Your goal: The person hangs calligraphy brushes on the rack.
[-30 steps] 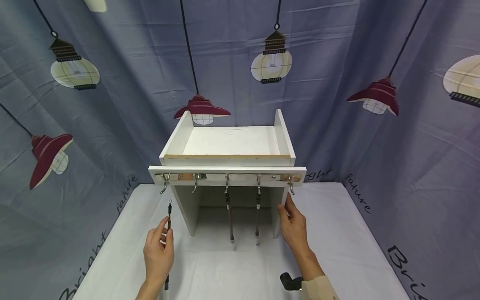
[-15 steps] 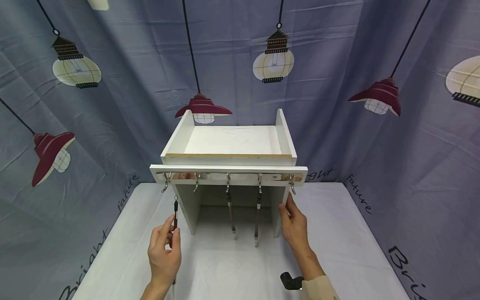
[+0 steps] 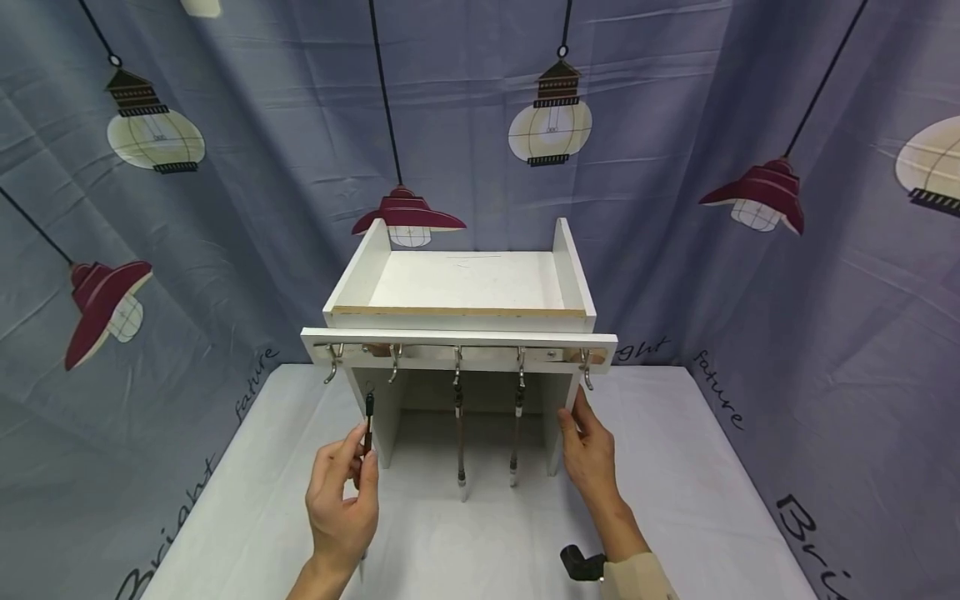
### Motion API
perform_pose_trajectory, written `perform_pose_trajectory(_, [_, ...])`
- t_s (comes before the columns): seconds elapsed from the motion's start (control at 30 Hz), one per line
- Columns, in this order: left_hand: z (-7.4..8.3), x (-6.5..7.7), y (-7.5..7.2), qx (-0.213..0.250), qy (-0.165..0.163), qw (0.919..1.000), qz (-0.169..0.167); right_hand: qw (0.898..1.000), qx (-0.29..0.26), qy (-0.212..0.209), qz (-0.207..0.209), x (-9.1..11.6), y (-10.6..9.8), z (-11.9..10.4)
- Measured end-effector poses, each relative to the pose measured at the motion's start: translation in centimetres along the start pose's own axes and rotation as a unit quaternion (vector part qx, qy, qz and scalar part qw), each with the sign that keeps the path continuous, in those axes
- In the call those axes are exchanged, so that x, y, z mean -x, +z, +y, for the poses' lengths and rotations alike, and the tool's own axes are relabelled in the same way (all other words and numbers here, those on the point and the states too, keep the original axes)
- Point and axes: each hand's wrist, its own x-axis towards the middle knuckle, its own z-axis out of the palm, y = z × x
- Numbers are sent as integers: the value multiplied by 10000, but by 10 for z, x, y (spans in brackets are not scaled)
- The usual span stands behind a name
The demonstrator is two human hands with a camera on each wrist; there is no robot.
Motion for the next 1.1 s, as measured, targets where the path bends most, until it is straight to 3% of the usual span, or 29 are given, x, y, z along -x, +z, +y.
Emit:
perform_pose_trajectory(0.27, [1,1,6,-20,202,9997,-129,10000,-44,45,-50,1,-1,0])
perform_pose_trajectory(0.77, [0,2,13,-74,134,9996,-233,10000,-20,6,-37,0,-2,0])
perform_pose_trajectory(1.1, [1,2,16,-180,-80,9989,-423,10000,-83,-2,-35,1,-3,0])
